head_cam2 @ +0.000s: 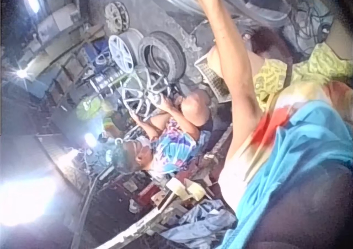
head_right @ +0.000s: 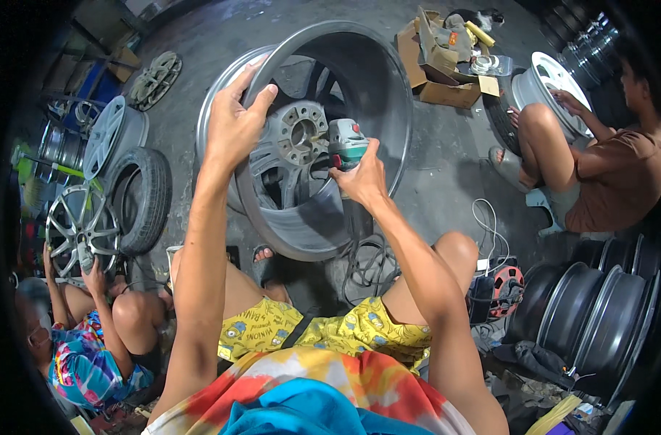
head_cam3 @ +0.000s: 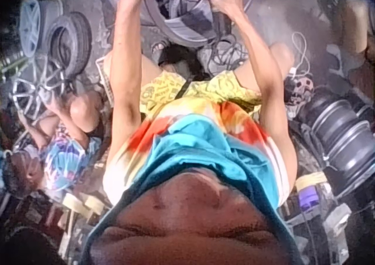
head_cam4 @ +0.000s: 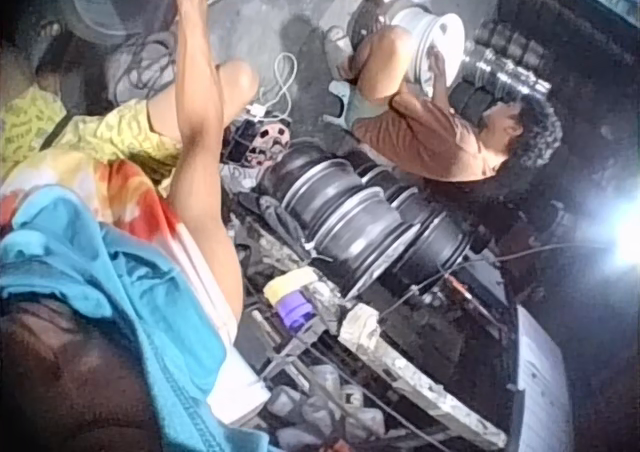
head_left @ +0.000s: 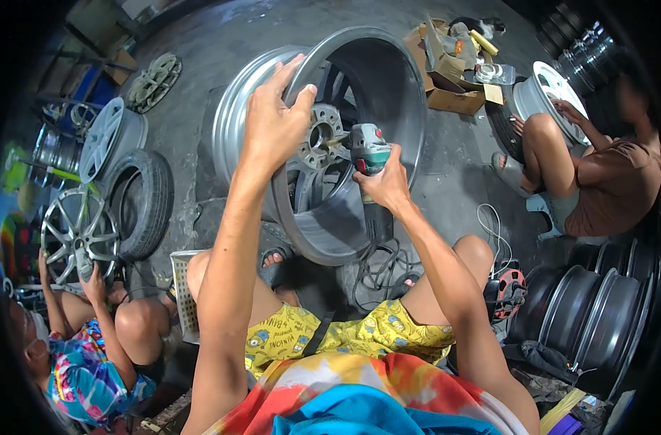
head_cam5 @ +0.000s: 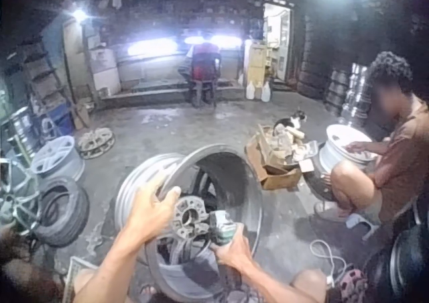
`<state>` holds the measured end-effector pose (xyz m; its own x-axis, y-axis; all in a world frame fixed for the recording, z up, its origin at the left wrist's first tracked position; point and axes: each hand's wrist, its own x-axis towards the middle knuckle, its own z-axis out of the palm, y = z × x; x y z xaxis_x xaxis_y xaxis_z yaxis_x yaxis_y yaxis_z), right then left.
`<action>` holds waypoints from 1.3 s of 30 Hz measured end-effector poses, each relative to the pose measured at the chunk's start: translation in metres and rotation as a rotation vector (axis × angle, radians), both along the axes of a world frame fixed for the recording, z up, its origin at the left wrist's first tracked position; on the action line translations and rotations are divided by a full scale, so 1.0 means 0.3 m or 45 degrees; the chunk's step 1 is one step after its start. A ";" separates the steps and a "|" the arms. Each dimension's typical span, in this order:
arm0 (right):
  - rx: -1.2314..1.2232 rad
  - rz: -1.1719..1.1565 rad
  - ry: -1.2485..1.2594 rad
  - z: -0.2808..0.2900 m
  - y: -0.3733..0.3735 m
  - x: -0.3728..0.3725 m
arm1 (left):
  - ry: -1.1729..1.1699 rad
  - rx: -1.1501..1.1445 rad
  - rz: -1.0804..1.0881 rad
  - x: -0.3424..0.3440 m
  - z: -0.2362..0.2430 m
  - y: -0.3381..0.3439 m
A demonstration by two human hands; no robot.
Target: The person uses a power grinder to smooth the inner surfaces and bolt holes of a metal wheel rim by hand while holding the rim steady with the other hand.
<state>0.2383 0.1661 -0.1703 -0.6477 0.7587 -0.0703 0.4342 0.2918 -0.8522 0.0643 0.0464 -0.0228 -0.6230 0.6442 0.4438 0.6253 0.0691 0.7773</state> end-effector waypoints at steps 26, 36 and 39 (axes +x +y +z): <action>-0.114 -0.034 -0.094 -0.004 -0.011 0.004 | 0.200 0.035 0.017 -0.015 -0.024 -0.003; 0.021 -0.127 0.027 -0.076 0.064 0.008 | 0.057 -0.105 0.058 0.010 0.021 -0.021; -0.002 -0.199 0.017 -0.102 0.086 0.014 | 0.107 -0.060 0.043 -0.007 0.001 -0.017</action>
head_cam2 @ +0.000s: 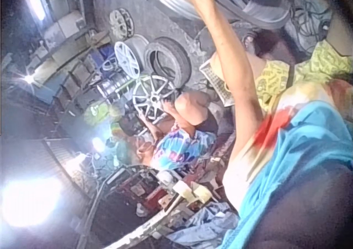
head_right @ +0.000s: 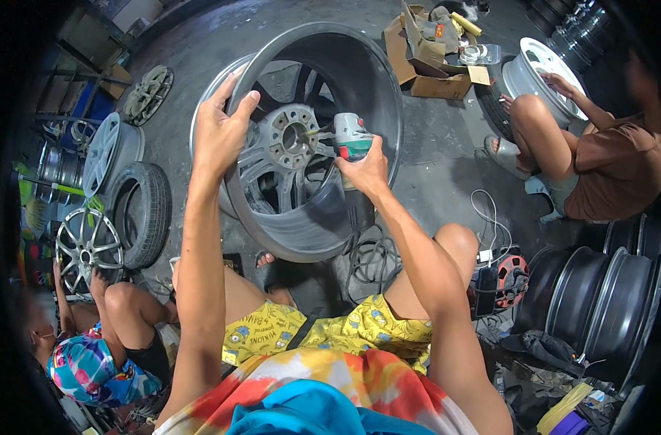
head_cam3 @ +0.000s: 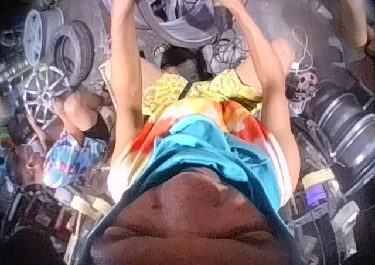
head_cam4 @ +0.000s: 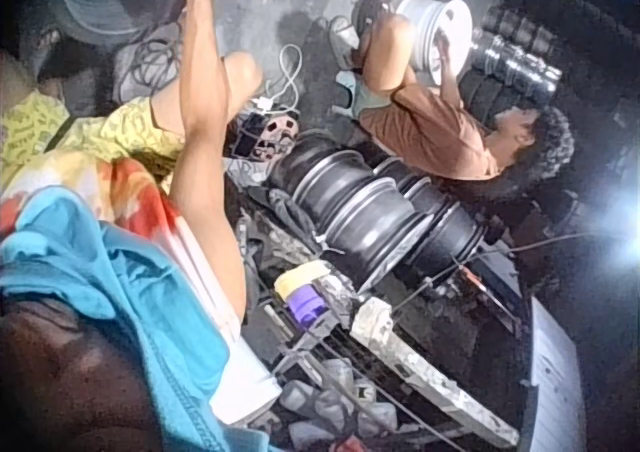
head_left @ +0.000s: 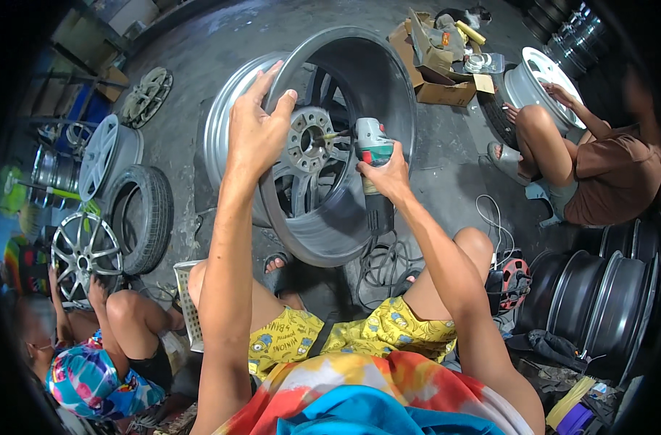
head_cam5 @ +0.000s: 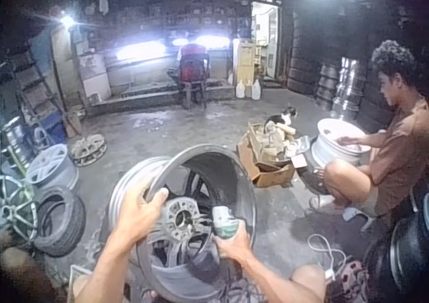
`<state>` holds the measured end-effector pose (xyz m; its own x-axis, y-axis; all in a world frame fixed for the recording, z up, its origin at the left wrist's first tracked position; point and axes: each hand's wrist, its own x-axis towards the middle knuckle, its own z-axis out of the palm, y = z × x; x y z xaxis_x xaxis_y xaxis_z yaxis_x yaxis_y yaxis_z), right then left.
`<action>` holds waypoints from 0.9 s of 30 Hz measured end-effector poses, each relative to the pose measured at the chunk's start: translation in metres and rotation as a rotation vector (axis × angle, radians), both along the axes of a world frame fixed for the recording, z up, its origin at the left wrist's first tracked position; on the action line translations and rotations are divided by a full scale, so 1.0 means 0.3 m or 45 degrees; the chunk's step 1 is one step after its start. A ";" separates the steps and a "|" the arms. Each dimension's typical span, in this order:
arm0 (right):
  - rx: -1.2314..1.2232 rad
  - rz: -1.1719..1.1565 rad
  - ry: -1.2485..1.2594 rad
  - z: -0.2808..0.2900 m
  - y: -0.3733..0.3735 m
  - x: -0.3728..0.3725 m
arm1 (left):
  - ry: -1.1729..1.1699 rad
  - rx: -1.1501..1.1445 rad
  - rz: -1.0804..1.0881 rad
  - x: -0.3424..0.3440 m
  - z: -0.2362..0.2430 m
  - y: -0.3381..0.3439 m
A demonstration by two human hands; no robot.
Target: The person uses a power grinder to smooth the inner surfaces and bolt holes of a metal wheel rim by hand while holding the rim steady with the other hand.
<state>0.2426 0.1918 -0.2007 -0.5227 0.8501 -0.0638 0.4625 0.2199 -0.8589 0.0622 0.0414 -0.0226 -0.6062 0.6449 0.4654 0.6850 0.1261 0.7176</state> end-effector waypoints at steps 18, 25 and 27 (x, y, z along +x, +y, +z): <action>-0.658 -0.151 0.100 -0.141 0.095 -0.014 | -0.067 0.007 0.014 -0.043 0.012 -0.022; -1.081 -0.040 0.276 -0.139 0.070 0.009 | -0.075 0.000 0.040 -0.053 0.007 -0.029; -1.145 -0.041 0.300 -0.137 0.073 0.014 | -0.037 0.001 0.040 -0.044 0.012 -0.021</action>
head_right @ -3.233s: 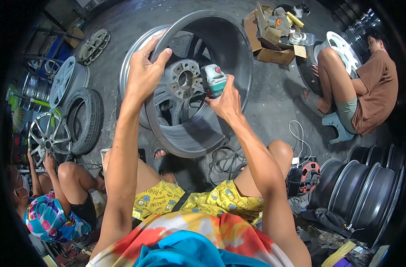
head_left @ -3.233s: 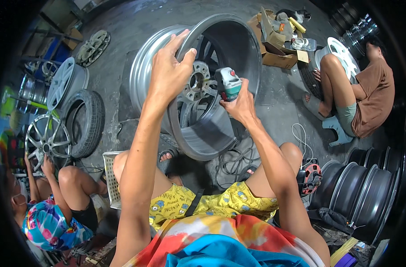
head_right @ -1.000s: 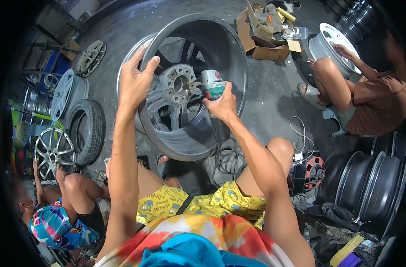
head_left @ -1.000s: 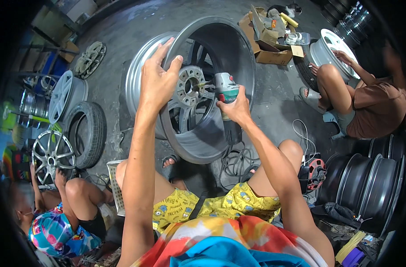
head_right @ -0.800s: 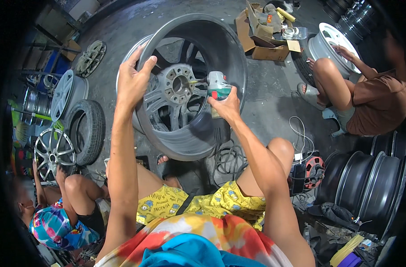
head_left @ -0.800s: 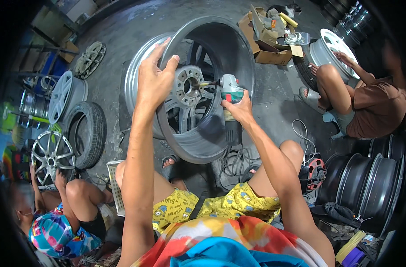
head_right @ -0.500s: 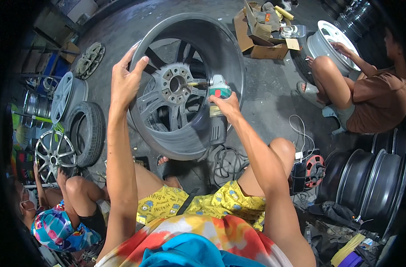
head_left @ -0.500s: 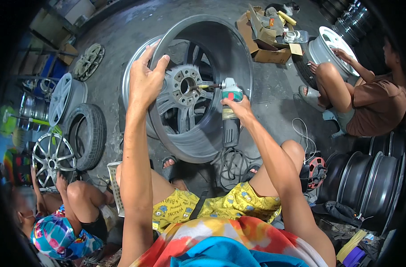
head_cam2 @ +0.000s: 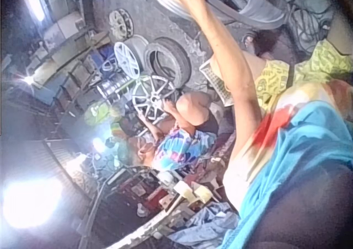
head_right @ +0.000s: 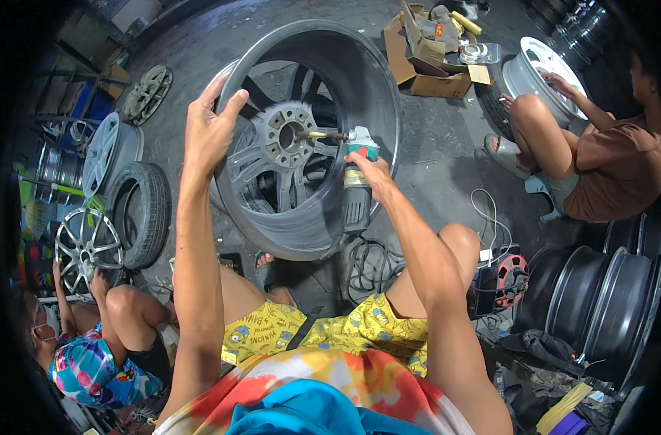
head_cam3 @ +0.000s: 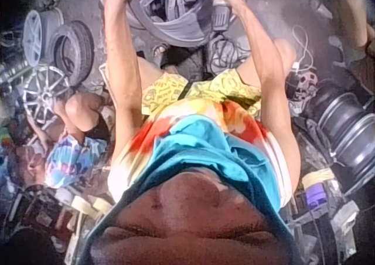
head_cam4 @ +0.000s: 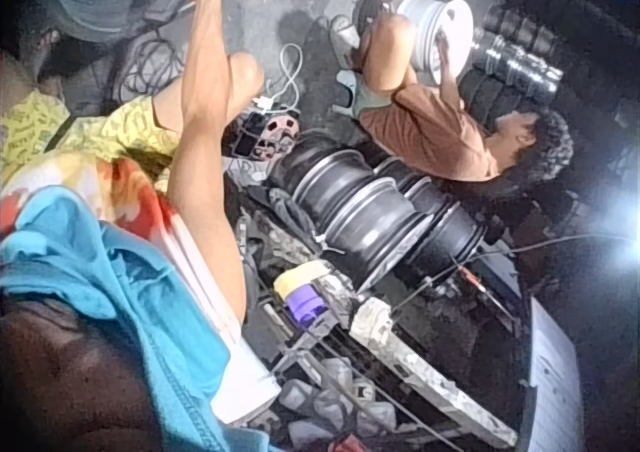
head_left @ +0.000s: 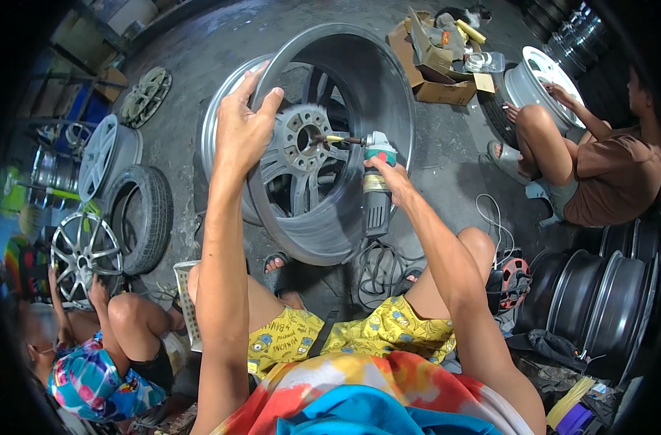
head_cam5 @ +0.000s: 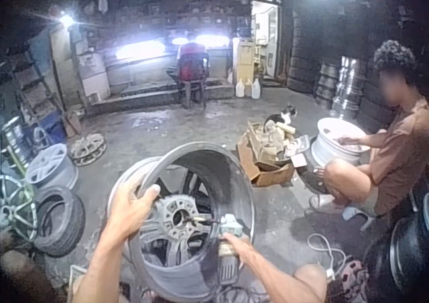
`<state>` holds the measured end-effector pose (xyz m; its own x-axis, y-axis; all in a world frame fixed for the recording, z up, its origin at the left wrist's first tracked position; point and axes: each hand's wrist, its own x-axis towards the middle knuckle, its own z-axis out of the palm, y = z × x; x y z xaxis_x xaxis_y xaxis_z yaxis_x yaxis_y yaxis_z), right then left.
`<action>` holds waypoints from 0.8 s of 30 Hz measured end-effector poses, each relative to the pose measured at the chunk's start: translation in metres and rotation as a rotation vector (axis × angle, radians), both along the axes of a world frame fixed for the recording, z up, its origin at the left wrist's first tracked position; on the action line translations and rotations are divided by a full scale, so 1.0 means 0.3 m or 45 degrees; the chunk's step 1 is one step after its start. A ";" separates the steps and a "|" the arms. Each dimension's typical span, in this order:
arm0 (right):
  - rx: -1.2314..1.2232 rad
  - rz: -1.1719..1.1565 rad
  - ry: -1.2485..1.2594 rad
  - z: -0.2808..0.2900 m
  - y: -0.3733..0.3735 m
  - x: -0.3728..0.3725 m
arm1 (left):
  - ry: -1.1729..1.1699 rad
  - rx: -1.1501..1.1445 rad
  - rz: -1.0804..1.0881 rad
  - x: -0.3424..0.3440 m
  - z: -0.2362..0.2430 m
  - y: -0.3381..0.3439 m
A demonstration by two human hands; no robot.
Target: The person uses a power grinder to smooth the inner surfaces and bolt holes of a metal wheel rim by hand while holding the rim steady with the other hand.
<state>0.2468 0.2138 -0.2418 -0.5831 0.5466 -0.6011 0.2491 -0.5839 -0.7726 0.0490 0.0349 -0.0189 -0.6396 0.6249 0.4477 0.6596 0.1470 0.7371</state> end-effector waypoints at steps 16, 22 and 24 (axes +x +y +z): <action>0.297 -0.024 -0.214 -0.038 0.003 -0.018 | -0.034 -0.027 -0.038 0.025 0.022 0.003; 0.545 0.038 -0.324 -0.070 0.005 -0.017 | -0.052 -0.020 -0.050 0.041 0.023 0.006; 0.635 0.014 -0.369 -0.068 0.016 -0.028 | -0.071 -0.023 -0.048 0.051 0.020 0.008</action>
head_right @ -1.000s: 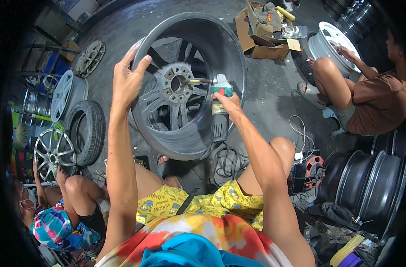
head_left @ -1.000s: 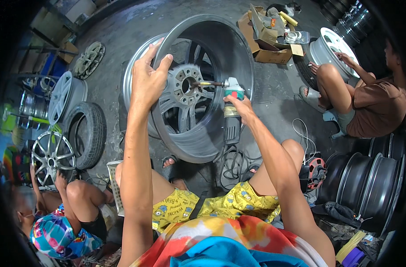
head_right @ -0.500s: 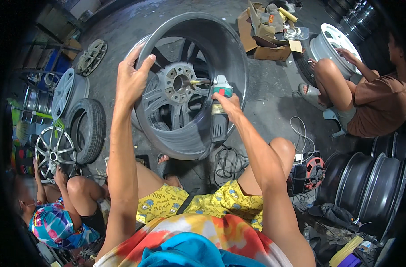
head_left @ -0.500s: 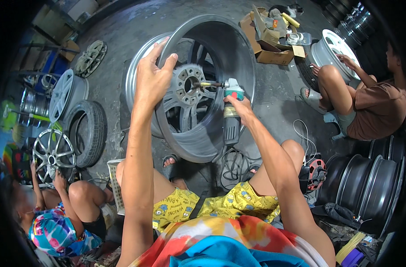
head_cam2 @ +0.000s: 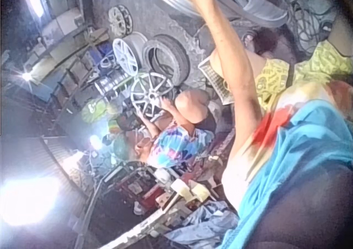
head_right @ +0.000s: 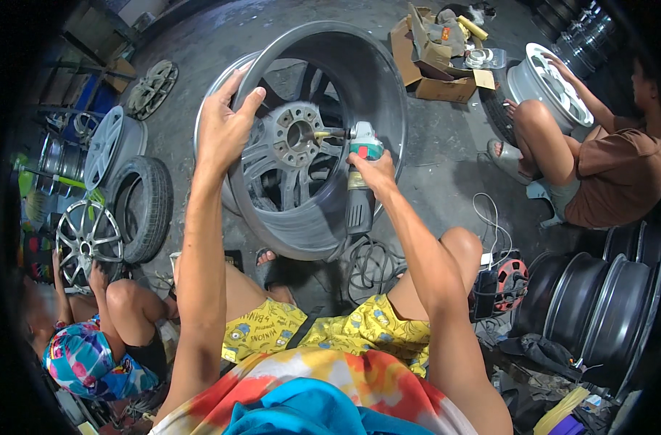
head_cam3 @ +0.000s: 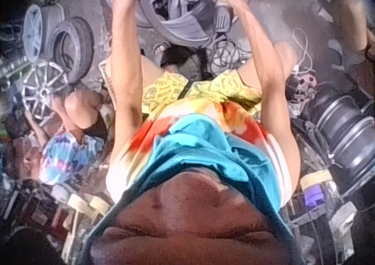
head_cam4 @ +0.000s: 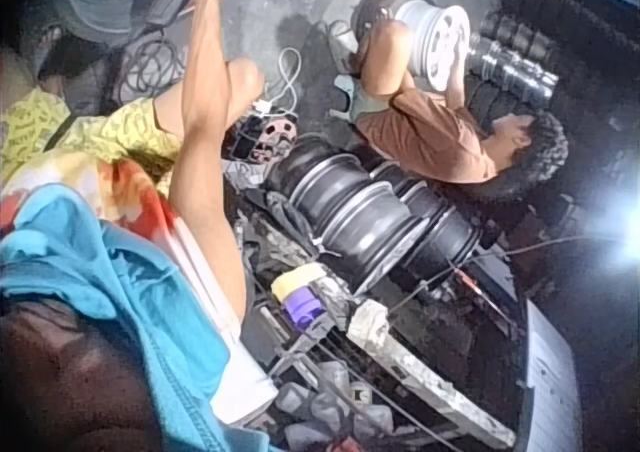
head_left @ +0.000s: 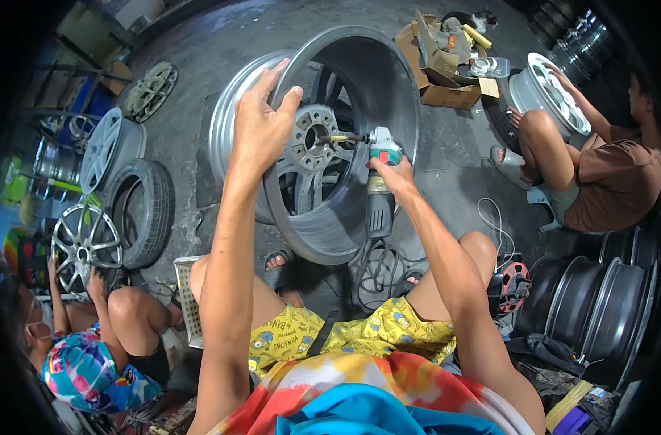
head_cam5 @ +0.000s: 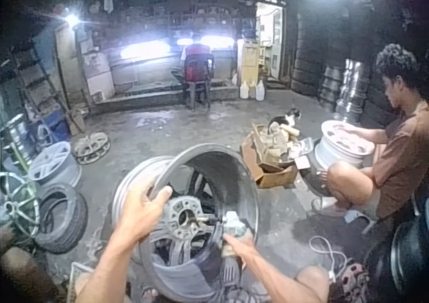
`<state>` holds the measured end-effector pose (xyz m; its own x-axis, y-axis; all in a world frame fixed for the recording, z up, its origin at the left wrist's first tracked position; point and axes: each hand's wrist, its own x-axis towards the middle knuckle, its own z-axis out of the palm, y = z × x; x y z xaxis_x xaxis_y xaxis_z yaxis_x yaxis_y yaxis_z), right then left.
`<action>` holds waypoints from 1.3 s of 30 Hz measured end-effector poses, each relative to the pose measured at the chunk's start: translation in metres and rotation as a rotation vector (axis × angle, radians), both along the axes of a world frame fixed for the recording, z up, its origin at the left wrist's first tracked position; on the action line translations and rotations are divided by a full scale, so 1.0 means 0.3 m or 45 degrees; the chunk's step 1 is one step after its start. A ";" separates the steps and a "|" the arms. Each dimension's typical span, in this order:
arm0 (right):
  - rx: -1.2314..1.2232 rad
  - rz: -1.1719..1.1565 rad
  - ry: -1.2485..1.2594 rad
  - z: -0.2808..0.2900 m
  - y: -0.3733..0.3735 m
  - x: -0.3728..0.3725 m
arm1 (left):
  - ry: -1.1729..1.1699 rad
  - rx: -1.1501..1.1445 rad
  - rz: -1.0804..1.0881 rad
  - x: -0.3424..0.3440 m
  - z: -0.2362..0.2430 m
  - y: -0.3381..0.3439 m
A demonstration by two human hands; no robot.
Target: The person uses a power grinder to smooth the inner surfaces and bolt holes of a metal wheel rim by hand while holding the rim steady with the other hand.
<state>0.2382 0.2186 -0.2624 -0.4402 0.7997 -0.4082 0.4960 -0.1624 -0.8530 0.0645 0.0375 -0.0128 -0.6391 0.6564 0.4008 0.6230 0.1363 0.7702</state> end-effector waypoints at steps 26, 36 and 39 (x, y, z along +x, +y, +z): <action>-0.355 -0.061 0.242 0.076 -0.075 0.049 | 0.037 0.076 0.013 -0.001 -0.027 0.008; 0.160 -0.101 0.095 -0.053 -0.058 0.052 | 0.136 0.080 0.027 0.008 -0.028 0.020; 0.512 -0.009 -0.034 0.131 -0.108 -0.001 | 0.134 0.067 0.064 0.017 -0.018 -0.004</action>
<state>0.2380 0.1863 -0.2231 -0.4276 0.9010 -0.0733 0.5186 0.1781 -0.8363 0.0695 0.0364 -0.0182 -0.6232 0.6012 0.5002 0.6941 0.1305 0.7079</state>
